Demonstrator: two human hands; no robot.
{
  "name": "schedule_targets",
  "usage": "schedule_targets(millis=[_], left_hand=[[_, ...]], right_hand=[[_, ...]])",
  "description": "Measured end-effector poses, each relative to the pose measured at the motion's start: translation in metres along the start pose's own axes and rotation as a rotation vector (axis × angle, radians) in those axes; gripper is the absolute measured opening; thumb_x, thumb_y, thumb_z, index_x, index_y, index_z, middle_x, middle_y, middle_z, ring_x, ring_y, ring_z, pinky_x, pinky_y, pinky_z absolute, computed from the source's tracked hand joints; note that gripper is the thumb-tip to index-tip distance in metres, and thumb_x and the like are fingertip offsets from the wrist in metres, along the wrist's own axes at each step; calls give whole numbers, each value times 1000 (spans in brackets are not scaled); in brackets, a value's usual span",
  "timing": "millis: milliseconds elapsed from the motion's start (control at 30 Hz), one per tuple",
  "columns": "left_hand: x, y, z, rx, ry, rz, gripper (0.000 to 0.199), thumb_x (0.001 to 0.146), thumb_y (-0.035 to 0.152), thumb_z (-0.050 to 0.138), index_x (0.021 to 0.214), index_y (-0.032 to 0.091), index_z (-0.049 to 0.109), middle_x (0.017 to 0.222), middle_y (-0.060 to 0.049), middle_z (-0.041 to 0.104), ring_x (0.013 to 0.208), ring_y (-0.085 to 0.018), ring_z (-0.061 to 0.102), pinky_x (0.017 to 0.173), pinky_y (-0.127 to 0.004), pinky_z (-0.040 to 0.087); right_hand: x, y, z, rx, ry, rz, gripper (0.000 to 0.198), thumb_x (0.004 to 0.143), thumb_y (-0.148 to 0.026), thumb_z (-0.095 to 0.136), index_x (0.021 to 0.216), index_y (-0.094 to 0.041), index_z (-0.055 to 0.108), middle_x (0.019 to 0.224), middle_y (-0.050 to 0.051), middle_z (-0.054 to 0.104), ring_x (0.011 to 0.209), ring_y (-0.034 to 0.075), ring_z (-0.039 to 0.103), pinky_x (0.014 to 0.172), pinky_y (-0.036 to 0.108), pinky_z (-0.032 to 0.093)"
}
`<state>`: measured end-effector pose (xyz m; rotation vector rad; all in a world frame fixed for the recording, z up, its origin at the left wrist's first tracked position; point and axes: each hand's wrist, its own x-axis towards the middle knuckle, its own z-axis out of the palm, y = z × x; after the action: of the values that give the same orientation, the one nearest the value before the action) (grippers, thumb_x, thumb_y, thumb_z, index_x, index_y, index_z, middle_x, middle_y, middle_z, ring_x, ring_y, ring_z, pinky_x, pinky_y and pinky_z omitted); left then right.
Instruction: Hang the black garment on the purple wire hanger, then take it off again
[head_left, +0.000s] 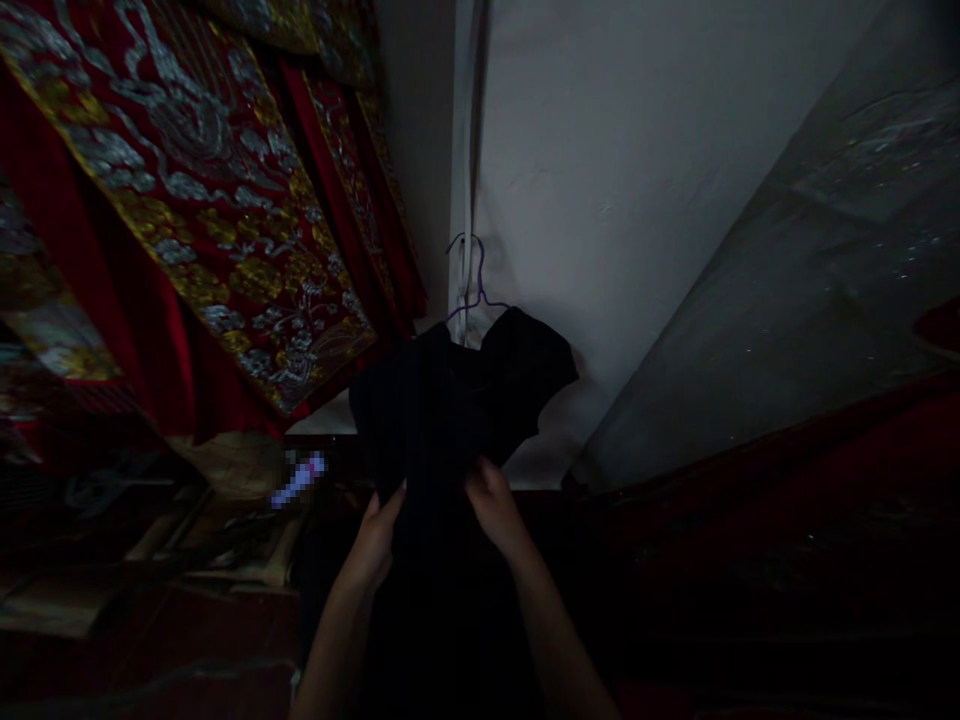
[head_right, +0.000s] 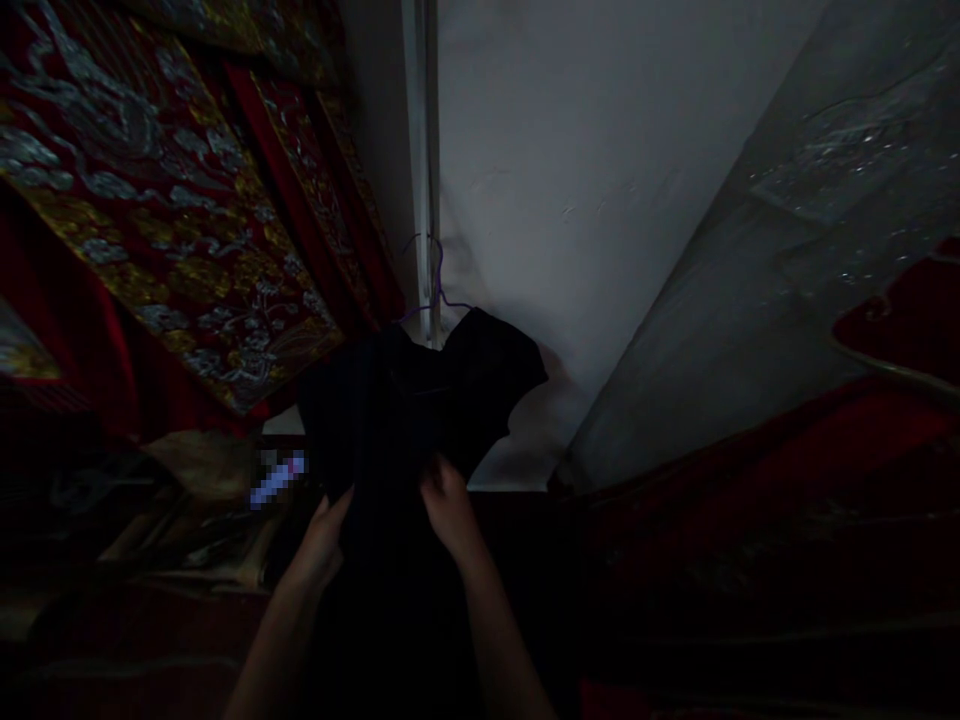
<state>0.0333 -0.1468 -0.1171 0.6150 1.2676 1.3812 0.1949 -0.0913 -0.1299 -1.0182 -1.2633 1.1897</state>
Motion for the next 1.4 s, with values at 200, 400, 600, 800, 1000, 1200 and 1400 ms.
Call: schedule_targets(millis=[200, 400, 600, 800, 1000, 1200, 1400], left_hand=[[22, 5, -22, 42, 91, 65, 40, 81, 46, 74, 110, 20, 67, 110, -10, 75, 111, -29, 68, 101, -43, 53], [52, -11, -58, 297, 488, 518, 43, 76, 42, 74, 109, 22, 56, 120, -8, 63, 119, -27, 60, 104, -41, 48], [29, -34, -6, 538, -206, 446, 20, 82, 28, 66, 100, 20, 64, 101, -7, 69, 100, -23, 66, 93, -36, 50], [10, -41, 36, 661, -273, 515, 3, 82, 19, 56, 83, 20, 58, 77, 1, 63, 77, -18, 61, 74, -27, 45], [8, -42, 41, 633, -359, 535, 8, 88, 23, 53, 81, 22, 55, 74, 2, 60, 73, -16, 59, 71, -26, 44], [17, -48, 43, 681, -287, 593, 10, 82, 18, 52, 75, 22, 47, 69, 4, 49, 67, -14, 49, 65, -25, 38], [25, -63, 49, 753, -312, 561, 11, 77, 16, 53, 73, 22, 45, 67, 4, 48, 66, -15, 50, 64, -27, 37]], right_hand=[[-15, 4, -3, -4, 76, 104, 23, 79, -42, 60, 69, -22, 53, 54, -4, 50, 52, 14, 48, 54, 26, 36], [-21, 2, -21, -32, 70, 119, 28, 76, -44, 65, 63, -22, 54, 50, -4, 50, 50, 12, 45, 53, 26, 34], [-28, -1, -3, 19, -37, 164, 26, 76, -42, 63, 62, -21, 56, 49, -3, 51, 48, 12, 45, 52, 26, 35], [-28, -8, -8, 71, -103, 192, 28, 75, -46, 67, 64, -20, 62, 47, -3, 53, 46, 12, 48, 52, 26, 37], [-27, -5, -18, 199, -22, 279, 32, 71, -49, 73, 69, -17, 69, 47, -2, 55, 44, 10, 45, 47, 23, 32], [-2, -22, -18, 231, 32, 251, 31, 67, -45, 74, 67, -14, 70, 43, -4, 50, 41, 8, 39, 44, 23, 25], [71, -99, -24, 264, 96, 18, 23, 66, -38, 73, 65, -15, 68, 40, -8, 40, 39, 5, 27, 41, 23, 14]])
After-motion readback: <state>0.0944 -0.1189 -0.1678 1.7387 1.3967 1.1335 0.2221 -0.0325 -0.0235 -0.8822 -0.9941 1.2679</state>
